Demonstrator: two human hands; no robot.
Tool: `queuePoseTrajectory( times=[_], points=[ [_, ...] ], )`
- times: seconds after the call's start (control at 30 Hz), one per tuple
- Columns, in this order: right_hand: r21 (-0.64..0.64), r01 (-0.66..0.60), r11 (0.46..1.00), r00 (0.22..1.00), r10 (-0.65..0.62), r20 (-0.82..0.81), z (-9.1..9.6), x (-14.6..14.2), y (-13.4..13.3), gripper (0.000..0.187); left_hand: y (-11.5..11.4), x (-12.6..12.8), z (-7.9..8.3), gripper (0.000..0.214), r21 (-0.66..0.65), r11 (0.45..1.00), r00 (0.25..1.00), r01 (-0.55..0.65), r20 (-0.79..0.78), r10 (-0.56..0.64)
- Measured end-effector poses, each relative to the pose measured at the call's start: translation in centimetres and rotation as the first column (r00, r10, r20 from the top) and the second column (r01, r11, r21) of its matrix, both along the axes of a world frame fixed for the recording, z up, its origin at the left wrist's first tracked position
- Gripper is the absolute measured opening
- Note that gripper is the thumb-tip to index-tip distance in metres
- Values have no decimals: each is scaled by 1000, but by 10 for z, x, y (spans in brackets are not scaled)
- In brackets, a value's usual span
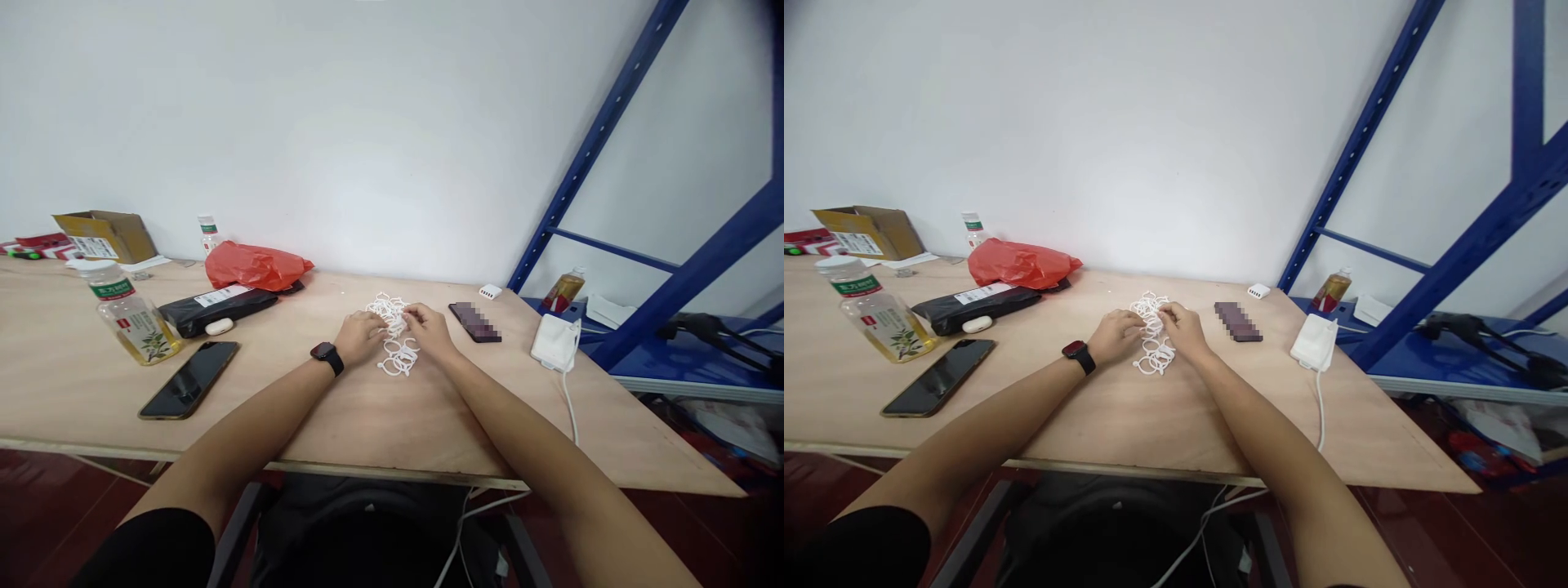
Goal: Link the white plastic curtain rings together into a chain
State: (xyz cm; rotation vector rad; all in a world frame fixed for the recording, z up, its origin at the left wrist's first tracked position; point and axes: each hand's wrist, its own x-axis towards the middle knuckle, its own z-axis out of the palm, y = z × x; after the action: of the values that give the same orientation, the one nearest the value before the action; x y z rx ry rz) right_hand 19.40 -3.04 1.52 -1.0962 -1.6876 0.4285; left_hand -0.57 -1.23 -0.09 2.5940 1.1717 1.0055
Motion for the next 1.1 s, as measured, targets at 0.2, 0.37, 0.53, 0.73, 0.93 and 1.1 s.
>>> queuePoseTrajectory(
  times=[0.2,0.37,0.53,0.73,0.93,1.1],
  points=[
    [-106,-126,986,970,101,-220,1,4,5,24,-3,8,-4,33,-56,998,998,7,-56,-11],
    [-235,-300,925,876,169,-452,5,-4,2,33,0,12,0,29,-134,979,978,150,162,-128],
    [-327,-490,808,780,239,-578,10,-9,-6,42,3,9,-3,29,-196,959,943,206,302,-141],
    [-353,-357,865,771,60,-634,7,-4,-2,26,10,3,-6,38,-312,883,824,352,551,-134],
    [-403,-281,871,855,37,-517,0,-2,5,18,8,2,1,48,-467,723,648,509,761,36],
    [-389,-194,901,962,96,-257,-9,-5,3,18,5,2,4,49,-473,671,537,571,833,130]
  ],
)
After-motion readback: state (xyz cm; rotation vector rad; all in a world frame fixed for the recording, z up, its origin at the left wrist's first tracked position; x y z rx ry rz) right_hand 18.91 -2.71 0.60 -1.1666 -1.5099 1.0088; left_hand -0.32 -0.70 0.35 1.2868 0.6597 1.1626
